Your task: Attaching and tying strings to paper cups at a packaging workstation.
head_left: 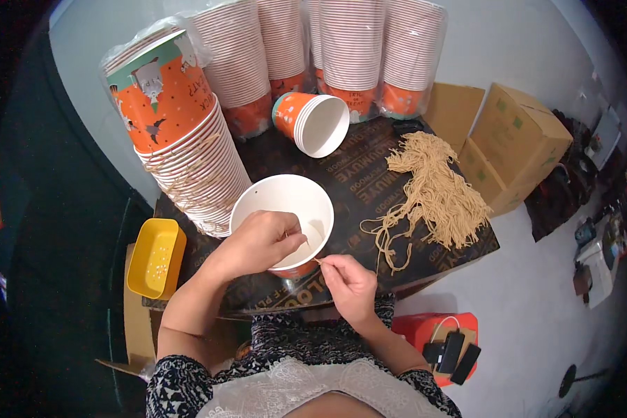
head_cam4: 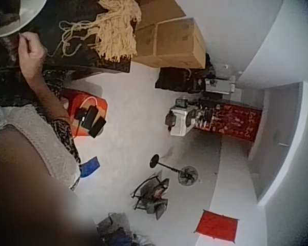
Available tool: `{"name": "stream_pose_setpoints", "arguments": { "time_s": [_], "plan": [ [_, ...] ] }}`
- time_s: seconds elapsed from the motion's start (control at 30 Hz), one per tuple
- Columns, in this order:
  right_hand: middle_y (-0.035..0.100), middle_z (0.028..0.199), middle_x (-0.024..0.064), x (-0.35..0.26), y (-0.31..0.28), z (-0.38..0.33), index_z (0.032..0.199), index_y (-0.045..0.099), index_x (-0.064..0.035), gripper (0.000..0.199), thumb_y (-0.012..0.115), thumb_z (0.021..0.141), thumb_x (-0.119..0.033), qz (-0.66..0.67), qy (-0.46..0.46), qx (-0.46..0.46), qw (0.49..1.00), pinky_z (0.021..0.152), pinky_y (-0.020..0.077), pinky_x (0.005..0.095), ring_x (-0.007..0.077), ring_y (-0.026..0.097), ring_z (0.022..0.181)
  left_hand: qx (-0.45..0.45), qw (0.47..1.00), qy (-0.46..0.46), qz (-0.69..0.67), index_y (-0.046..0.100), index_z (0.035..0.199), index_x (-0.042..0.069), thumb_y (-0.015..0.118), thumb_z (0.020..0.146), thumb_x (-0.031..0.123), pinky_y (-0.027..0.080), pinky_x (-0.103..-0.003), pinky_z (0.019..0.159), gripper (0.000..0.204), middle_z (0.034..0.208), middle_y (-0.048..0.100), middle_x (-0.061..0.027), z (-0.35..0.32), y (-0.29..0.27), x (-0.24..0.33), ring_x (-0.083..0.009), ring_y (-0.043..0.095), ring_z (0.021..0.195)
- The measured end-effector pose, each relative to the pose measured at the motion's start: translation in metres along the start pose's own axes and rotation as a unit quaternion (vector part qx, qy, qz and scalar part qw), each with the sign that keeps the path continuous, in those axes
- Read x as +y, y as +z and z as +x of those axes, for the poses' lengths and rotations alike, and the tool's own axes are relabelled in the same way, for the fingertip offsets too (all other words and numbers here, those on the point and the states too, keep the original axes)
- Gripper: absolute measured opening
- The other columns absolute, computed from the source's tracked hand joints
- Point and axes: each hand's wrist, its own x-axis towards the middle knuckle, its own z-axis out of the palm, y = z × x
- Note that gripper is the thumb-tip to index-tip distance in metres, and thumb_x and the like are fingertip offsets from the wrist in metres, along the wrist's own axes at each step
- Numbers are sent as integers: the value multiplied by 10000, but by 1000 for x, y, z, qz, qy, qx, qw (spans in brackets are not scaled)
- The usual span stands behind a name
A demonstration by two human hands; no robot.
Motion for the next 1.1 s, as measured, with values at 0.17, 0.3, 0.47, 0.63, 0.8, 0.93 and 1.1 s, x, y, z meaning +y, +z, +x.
{"name": "stream_pose_setpoints", "arguments": {
  "time_s": [0.17, 0.3, 0.47, 0.63, 0.8, 0.93, 1.1],
  "plan": [
    [531, 697, -71, 8, -4, 2, 918, 638, 23, 33, 606, 918, 33, -43, -28, 12, 999, 531, 340, 164, -11, 435, 606, 6, 999, 24, -21, 672, 880, -40, 627, 873, 154, 514, -427, 667, 199, 772, 670, -234, -1, -1, 4, -369, 678, 735],
    [528, 698, -73, 2, -1, -2, 895, 636, 16, 43, 605, 916, 38, 53, 61, 11, 997, 535, 341, 163, -13, 437, 608, -11, 999, 34, -21, 665, 900, -47, 619, 877, 137, 514, -426, 662, 191, 779, 677, -225, -2, -1, 5, -373, 677, 742],
    [567, 715, -57, -3, -4, -1, 901, 652, 19, 27, 628, 905, 29, 41, 50, 15, 998, 550, 374, 167, -6, 475, 632, 7, 998, 42, -36, 658, 884, -39, 629, 866, 116, 502, -429, 715, 158, 763, 670, -199, -4, -2, 6, -371, 660, 760],
    [613, 740, -38, -13, -11, 0, 874, 671, 20, 16, 656, 881, 22, 12, 42, 19, 999, 573, 404, 177, 9, 510, 663, 183, 943, 247, 129, 641, 925, 25, 716, 768, 63, 434, -429, 841, 178, 974, 635, -122, -15, 1, 25, -318, 598, 810],
    [648, 741, -10, -27, -24, -1, 913, 694, 15, 60, 661, 893, -30, 8, 74, -28, 997, 605, 455, 209, 32, 556, 685, 92, 941, 304, 121, 619, 1138, -3, 740, 757, 95, 502, -382, 727, 412, 1144, 621, -156, -35, 12, 48, -295, 626, 861],
    [641, 747, -19, -36, -31, -4, 931, 693, 11, 96, 625, 918, -56, 68, 116, -94, 986, 612, 453, 206, 30, 549, 683, 44, 942, 317, 98, 590, 1184, -47, 709, 767, 109, 495, -374, 678, 460, 895, 594, -125, -38, 25, 43, -275, 604, 778],
    [557, 695, -57, -32, -35, -8, 1034, 656, 14, 140, 568, 941, -44, 298, 210, -140, 921, 553, 395, 202, 2, 471, 626, 37, 949, 299, 89, 584, 1183, -55, 684, 783, 77, 482, -370, 622, 433, 757, 524, -97, -41, 30, 44, -266, 567, 689]
  ]
}}
